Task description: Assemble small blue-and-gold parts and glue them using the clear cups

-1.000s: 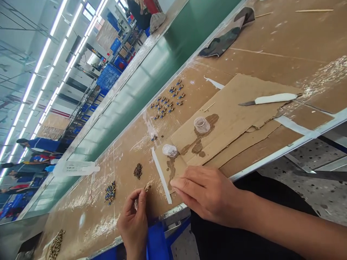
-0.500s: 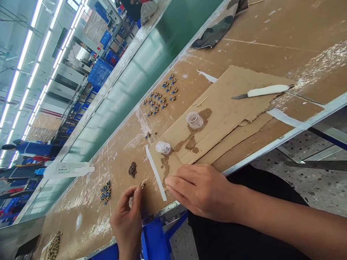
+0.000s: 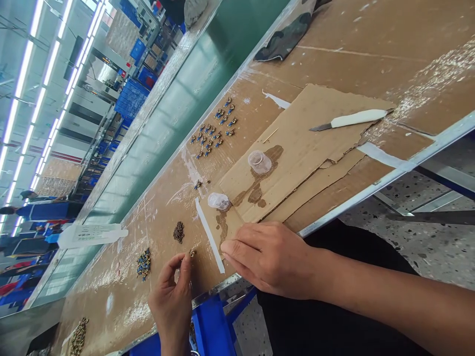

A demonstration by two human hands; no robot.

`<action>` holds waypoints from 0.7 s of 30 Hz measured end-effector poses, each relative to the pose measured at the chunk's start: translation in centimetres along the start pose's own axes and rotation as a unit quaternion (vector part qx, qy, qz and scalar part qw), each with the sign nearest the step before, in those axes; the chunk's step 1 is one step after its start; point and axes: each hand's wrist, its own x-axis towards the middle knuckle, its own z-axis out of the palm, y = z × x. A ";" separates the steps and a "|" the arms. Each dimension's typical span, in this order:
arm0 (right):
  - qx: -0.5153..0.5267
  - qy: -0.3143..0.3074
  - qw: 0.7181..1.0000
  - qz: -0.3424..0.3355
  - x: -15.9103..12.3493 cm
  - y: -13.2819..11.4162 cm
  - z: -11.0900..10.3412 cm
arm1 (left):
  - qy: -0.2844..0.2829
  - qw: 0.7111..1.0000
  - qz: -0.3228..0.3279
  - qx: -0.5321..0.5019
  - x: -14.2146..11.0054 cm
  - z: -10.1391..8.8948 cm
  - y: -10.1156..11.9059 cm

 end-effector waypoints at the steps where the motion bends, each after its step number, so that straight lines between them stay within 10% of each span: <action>1: 0.002 -0.001 1.000 0.001 0.0 0.0 0.0 | -0.001 1.000 -0.001 0.000 0.0 0.0 -0.1; 21: 0.019 -0.001 1.000 0.003 -0.2 0.1 -0.1 | -0.044 0.992 0.082 0.084 1.1 -0.6 0.3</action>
